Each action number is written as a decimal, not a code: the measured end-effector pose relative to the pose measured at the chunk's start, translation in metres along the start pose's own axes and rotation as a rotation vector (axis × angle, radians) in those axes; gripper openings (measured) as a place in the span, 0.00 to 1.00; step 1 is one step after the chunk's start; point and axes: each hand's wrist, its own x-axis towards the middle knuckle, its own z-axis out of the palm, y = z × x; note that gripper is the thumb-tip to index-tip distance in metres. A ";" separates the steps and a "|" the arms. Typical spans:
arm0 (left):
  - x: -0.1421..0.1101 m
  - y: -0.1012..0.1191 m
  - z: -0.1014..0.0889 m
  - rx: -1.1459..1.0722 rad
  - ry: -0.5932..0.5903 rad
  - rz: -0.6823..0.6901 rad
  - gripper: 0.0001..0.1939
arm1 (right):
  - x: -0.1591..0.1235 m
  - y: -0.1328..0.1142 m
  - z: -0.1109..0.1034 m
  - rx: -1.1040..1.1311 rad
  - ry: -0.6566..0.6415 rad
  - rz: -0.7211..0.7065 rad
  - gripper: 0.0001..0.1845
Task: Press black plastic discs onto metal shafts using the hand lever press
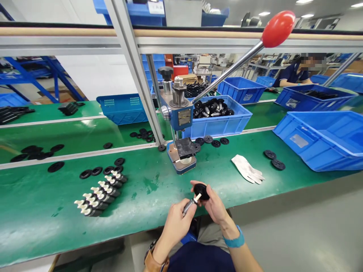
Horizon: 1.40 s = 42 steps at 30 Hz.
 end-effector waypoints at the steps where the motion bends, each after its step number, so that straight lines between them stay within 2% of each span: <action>1: -0.001 -0.003 0.000 -0.003 0.004 -0.007 0.21 | -0.001 0.002 0.000 -0.038 -0.012 -0.021 0.34; 3: -0.002 -0.009 0.000 -0.005 0.016 -0.024 0.21 | -0.003 0.004 -0.001 -0.172 -0.046 -0.091 0.34; 7: -0.004 -0.011 -0.001 0.010 0.036 -0.042 0.20 | -0.008 0.001 -0.001 -0.555 -0.108 -0.325 0.34; 10: -0.007 -0.009 -0.004 0.042 0.024 -0.028 0.18 | -0.010 -0.003 -0.002 -0.676 -0.169 -0.392 0.37; 13: -0.010 -0.006 -0.008 0.079 0.002 -0.011 0.17 | -0.012 -0.003 -0.004 -0.657 -0.210 -0.367 0.36; 20: -0.013 -0.003 -0.014 0.144 -0.001 0.051 0.13 | -0.020 -0.004 -0.004 -0.427 -0.239 -0.272 0.30; 24: -0.017 -0.003 -0.018 0.185 0.007 0.095 0.12 | -0.023 -0.009 -0.004 -0.413 -0.274 -0.235 0.31; 29: -0.022 -0.004 -0.021 0.213 -0.030 0.098 0.12 | -0.022 -0.002 -0.007 -0.242 -0.297 -0.175 0.32; 36: -0.022 -0.005 -0.018 0.118 -0.079 0.019 0.16 | -0.026 0.008 -0.001 -0.197 -0.209 -0.241 0.30; 39: -0.022 -0.004 -0.015 0.166 -0.042 0.048 0.14 | -0.027 0.009 0.002 -0.254 -0.152 -0.235 0.30; 42: -0.023 -0.006 -0.014 0.277 0.009 0.105 0.11 | -0.028 0.010 0.005 -0.301 -0.126 -0.171 0.28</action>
